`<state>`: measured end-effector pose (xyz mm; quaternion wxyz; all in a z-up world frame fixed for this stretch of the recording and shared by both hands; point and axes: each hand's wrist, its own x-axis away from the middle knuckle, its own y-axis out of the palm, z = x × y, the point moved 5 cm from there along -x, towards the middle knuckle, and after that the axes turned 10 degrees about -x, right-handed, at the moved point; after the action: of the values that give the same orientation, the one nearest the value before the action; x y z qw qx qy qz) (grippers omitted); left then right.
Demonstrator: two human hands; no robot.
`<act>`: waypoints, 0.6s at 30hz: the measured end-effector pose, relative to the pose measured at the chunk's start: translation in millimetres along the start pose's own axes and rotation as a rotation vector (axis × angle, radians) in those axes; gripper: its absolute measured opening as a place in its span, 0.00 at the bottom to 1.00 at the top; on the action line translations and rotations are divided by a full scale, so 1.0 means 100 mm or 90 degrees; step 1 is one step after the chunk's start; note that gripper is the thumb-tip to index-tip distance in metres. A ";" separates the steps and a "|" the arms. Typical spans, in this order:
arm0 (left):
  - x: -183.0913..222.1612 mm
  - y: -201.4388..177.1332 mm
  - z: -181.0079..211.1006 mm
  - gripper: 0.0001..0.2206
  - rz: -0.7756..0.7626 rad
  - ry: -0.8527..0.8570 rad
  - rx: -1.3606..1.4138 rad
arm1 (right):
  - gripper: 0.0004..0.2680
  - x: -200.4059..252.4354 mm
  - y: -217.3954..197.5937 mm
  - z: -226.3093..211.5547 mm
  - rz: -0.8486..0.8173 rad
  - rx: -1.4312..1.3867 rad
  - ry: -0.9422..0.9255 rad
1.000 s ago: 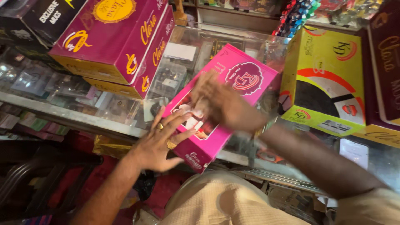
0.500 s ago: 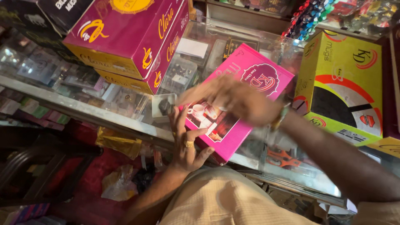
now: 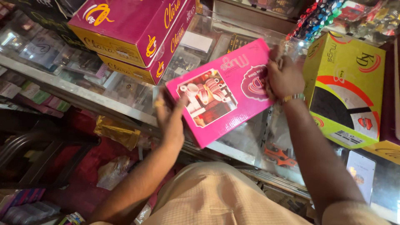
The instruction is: The person wipes the exterior of several product boxes with a cloth, then opens them to wipe the interior foam inserts and plastic packaging. The person handles multiple boxes, including a 'Gossip Time' box and a 'Clara Mugs' box, cleaning each surface before closing the boxes.
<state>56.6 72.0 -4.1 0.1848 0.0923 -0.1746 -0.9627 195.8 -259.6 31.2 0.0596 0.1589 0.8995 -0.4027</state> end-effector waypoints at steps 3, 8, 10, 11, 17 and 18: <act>-0.22 0.03 0.31 0.40 -0.032 0.123 -0.046 | 0.16 0.40 -0.03 0.07 0.112 -0.203 -0.009; -0.13 0.21 0.68 0.42 -0.232 0.176 -0.203 | 0.21 0.81 0.00 -0.03 0.212 -0.395 -0.247; 0.05 0.29 0.79 0.41 -0.252 0.272 -0.277 | 0.22 0.99 0.02 -0.23 0.214 -0.372 -0.237; 0.16 0.33 0.81 0.40 -0.244 0.316 -0.314 | 0.23 1.08 0.04 -0.39 0.133 -0.533 -0.260; 0.53 0.52 0.94 0.44 -0.244 0.621 -0.553 | 0.18 1.62 -0.08 -1.32 -0.105 -0.126 -0.641; 0.54 0.52 0.95 0.46 -0.270 0.602 -0.491 | 0.15 1.35 -0.16 -1.22 -0.152 -0.064 -0.560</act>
<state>1.7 34.3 96.5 0.0671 0.4657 0.3064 -0.8275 65.7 -147.2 92.2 0.3967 -0.1347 0.8193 -0.3915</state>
